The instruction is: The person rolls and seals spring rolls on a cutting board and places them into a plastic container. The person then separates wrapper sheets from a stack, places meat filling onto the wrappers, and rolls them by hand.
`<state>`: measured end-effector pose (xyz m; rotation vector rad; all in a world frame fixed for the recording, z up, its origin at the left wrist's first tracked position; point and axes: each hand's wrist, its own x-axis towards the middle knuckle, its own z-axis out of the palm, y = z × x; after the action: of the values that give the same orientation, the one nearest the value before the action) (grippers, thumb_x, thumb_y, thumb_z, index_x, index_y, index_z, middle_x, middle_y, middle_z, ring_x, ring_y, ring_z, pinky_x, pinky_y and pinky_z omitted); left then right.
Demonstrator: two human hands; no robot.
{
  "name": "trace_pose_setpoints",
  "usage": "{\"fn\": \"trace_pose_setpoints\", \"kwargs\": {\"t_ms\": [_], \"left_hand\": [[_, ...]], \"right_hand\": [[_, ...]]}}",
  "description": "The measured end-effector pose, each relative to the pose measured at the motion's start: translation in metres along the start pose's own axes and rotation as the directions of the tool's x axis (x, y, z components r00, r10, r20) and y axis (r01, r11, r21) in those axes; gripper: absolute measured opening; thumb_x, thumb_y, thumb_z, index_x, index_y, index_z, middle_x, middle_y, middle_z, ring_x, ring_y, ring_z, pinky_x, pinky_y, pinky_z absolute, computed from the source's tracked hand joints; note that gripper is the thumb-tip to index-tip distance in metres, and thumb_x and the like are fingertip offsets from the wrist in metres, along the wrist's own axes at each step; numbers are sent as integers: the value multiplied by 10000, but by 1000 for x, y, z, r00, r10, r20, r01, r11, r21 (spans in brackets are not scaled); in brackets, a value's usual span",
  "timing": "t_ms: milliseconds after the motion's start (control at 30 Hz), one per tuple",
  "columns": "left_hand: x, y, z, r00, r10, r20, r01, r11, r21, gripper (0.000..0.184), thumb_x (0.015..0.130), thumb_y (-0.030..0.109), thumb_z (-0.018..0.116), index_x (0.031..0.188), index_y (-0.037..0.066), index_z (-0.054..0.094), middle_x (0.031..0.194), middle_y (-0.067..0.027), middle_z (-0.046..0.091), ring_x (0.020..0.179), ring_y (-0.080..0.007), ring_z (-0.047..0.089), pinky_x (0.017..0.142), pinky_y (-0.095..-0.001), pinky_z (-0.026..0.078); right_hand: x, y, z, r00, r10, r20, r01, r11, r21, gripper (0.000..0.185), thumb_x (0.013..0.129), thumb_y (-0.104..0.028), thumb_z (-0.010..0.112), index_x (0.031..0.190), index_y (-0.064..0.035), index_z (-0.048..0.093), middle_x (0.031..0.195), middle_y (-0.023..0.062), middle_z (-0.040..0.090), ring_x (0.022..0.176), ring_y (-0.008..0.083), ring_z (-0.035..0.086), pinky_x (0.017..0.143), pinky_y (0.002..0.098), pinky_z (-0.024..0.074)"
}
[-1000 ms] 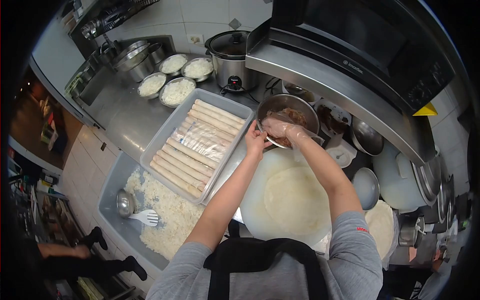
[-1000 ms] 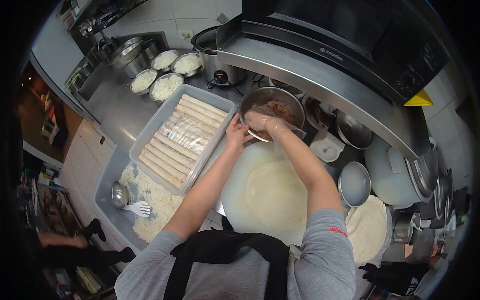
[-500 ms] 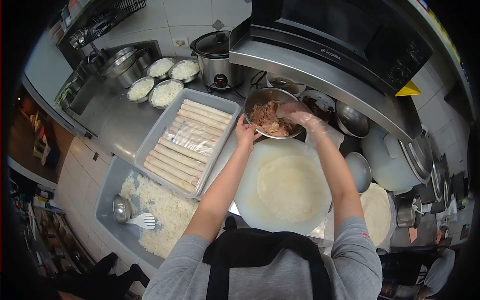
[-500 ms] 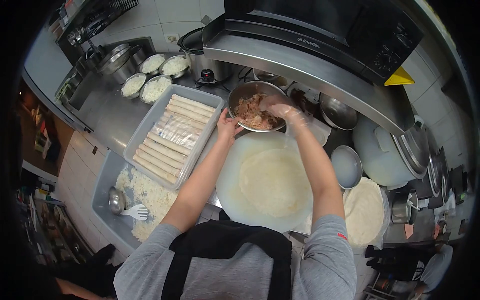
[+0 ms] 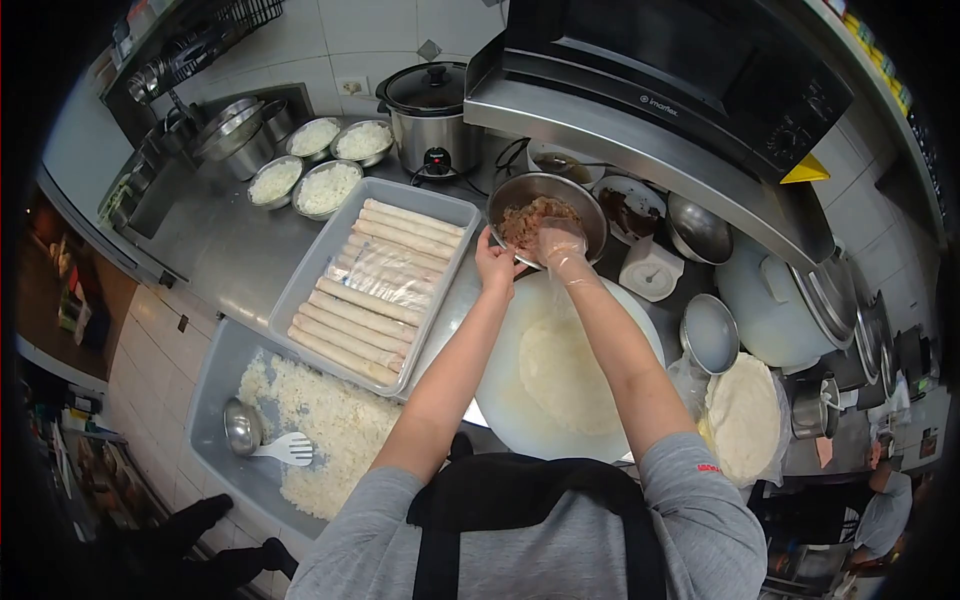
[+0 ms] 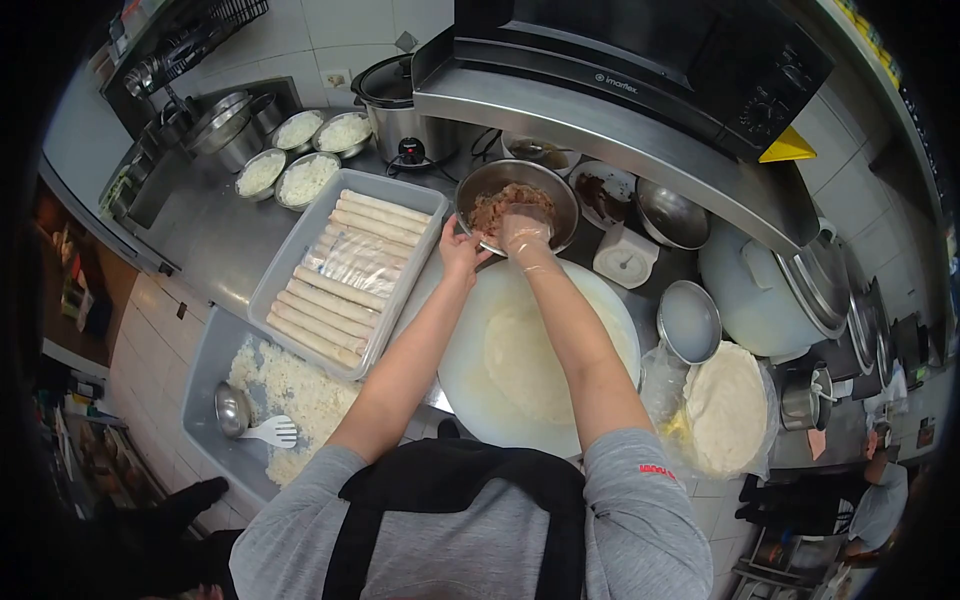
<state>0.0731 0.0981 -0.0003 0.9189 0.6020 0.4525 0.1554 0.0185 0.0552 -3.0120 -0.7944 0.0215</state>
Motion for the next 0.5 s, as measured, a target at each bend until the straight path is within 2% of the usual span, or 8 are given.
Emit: {"fn": "trace_pose_setpoints", "kwargs": {"t_ms": [133,233,267,367,467,500], "left_hand": [[4,2,-1,1000,3,4,-3,999,41,672,858,-79,546,1432,133,268,867,-32,495,758,-147,595,658,-354,602],[1,5,-2,1000,-7,10,6,997,73,677,861,-77,544,1438,130,257,856,-28,494,752,-143,594,650,-350,602],[0,7,-1,1000,-10,12,8,997,82,678,862,-76,544,1439,130,253,851,-26,495,749,-141,593,646,-347,602],[0,6,1,1000,-2,10,1,995,101,683,861,-75,546,1442,129,249,833,-26,497,737,-138,594,633,-337,602],[-2,7,4,1000,6,-3,-5,995,104,682,860,-74,550,1439,127,252,813,-24,500,727,-136,594,619,-330,601],[-1,7,5,1000,10,-3,-10,995,102,682,859,-73,553,1438,127,254,814,-24,501,726,-137,595,618,-331,601]], "right_hand": [[2,24,-6,995,-104,14,103,992,69,427,737,-315,707,1090,-78,670,1087,159,664,1033,321,631,856,401,518],[13,39,-15,973,-119,199,82,980,182,464,756,-355,680,1121,-71,647,1140,154,645,1068,308,615,889,397,496],[25,49,7,972,-86,221,32,971,237,606,713,-416,721,1174,-49,581,1169,186,618,1128,320,575,910,386,473],[-3,5,-35,969,54,241,-105,973,204,698,717,-463,709,1255,-53,534,1239,183,580,1194,310,532,964,401,441],[-6,-22,-22,998,52,32,-55,994,95,607,767,-451,658,1228,-66,571,1262,168,570,1192,322,531,966,415,444],[0,-20,-14,999,40,33,-42,998,39,560,777,-420,646,1218,-81,584,1250,168,578,1182,315,539,961,411,448]]}}
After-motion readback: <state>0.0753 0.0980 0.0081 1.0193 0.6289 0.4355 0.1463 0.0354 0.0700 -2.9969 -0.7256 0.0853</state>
